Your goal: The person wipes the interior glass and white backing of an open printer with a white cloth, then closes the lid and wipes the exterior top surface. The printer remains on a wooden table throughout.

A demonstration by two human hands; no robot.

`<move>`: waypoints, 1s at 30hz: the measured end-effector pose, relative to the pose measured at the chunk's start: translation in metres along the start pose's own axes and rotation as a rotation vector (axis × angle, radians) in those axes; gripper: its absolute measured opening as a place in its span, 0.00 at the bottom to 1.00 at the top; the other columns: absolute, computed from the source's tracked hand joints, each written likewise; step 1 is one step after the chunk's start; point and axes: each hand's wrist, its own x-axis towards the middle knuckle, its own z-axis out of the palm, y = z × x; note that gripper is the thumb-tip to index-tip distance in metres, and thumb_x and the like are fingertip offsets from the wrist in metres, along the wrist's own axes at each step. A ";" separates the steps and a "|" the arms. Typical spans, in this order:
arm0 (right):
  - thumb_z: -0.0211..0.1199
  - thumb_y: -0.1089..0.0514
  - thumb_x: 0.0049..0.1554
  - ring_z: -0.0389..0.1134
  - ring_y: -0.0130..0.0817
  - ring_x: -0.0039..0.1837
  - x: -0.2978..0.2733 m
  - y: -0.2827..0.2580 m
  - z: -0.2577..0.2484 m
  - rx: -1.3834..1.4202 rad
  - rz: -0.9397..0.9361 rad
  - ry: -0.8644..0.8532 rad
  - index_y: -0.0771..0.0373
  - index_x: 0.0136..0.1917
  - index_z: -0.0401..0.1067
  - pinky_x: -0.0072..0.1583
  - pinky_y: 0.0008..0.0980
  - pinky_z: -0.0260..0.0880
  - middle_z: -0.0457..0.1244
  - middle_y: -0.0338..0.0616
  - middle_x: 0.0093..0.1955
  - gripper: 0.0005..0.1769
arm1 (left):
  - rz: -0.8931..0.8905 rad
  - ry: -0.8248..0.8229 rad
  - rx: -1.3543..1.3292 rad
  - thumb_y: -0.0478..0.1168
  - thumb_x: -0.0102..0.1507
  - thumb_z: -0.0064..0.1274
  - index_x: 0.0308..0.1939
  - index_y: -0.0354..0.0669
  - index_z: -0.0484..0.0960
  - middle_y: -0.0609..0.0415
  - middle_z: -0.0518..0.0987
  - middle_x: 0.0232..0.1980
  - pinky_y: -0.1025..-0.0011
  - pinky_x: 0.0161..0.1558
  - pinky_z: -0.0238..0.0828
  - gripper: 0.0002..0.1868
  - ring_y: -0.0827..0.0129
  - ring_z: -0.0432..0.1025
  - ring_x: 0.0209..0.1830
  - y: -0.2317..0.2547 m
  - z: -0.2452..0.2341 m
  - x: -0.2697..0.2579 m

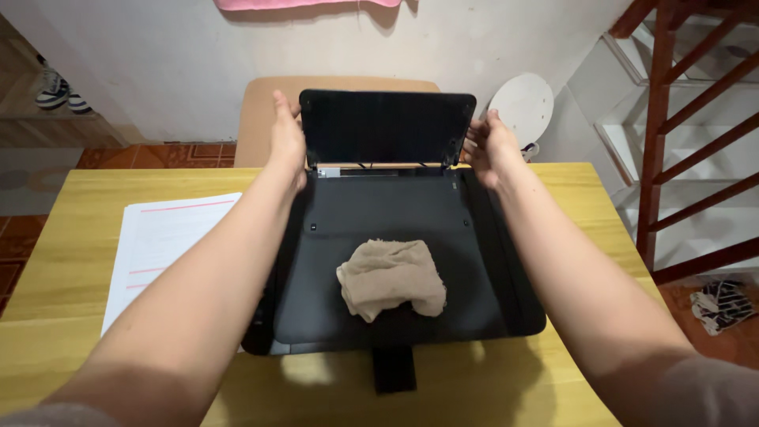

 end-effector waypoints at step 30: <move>0.70 0.59 0.55 0.69 0.42 0.53 -0.165 0.059 -0.012 -1.159 -0.388 0.258 0.60 0.64 0.77 0.57 0.38 0.72 0.69 0.53 0.54 0.22 | 0.046 0.415 0.888 0.36 0.58 0.63 0.43 0.41 0.88 0.48 0.87 0.42 0.65 0.50 0.76 0.10 0.61 0.80 0.43 -0.039 -0.024 -0.164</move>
